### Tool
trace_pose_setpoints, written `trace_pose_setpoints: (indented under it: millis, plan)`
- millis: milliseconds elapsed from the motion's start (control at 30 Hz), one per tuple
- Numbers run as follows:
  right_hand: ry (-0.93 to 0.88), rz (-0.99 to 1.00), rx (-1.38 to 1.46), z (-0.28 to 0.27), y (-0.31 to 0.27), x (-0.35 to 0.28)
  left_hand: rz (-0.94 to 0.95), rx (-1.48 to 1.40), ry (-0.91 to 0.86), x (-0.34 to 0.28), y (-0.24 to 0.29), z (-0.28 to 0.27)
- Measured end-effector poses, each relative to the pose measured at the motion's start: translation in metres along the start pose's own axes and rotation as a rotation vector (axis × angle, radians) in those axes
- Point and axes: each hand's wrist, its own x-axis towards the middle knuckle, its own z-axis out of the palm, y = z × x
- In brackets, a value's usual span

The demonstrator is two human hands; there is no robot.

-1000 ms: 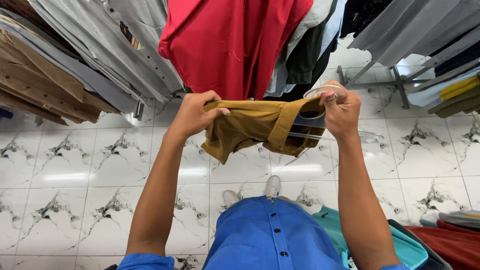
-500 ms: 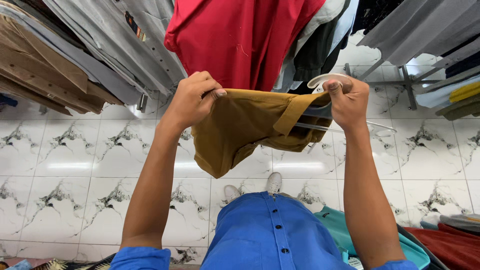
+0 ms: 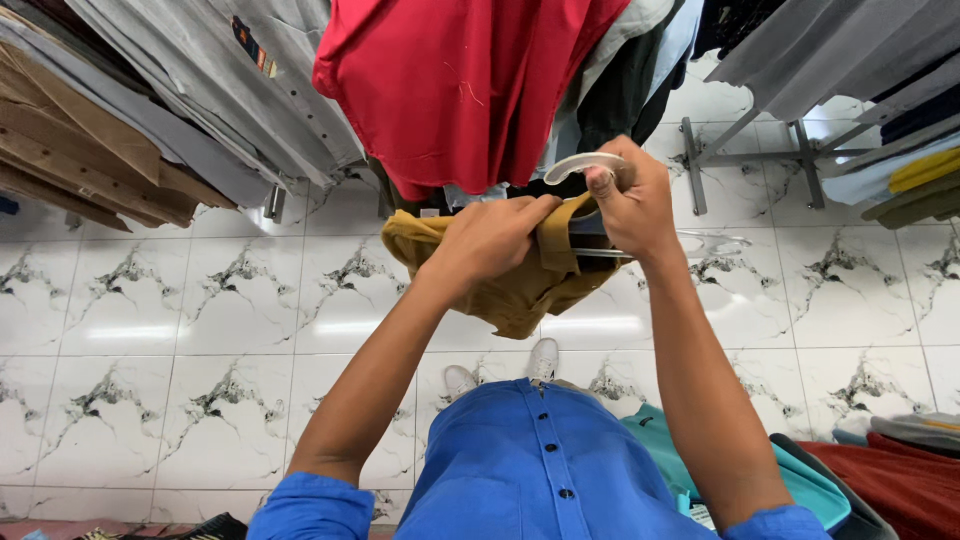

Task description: The person selects a grey shirt, a mustard yellow shirt, and a red shirt from clothing racks, buttoning the collars of the yellow and red shirts before placing them on hangers.

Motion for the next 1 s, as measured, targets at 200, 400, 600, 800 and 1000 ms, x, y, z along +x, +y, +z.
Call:
trace_pose_setpoints:
  millis: [200,400,600,800,1000]
  plan:
    - [-0.669,0.480,-0.134,-0.044,-0.077,0.021,-0.068,-0.047,-0.110,-0.006,-0.013,-0.007]
    - [-0.794,0.456,-0.141,-0.037,-0.029,0.005,-0.089,-0.061,-0.118,-0.010,-0.021,-0.006]
    - [-0.637,0.357,-0.129,-0.009,-0.021,-0.004,-0.090,-0.136,-0.125,-0.013,-0.030,0.020]
    - [-0.544,0.253,-0.496,-0.026,0.013,0.014,-0.189,-0.226,-0.135,-0.022,-0.044,0.004]
    - [-0.449,0.437,-0.662,-0.054,0.063,0.008,-0.247,-0.045,-0.165,-0.034,-0.040,-0.031]
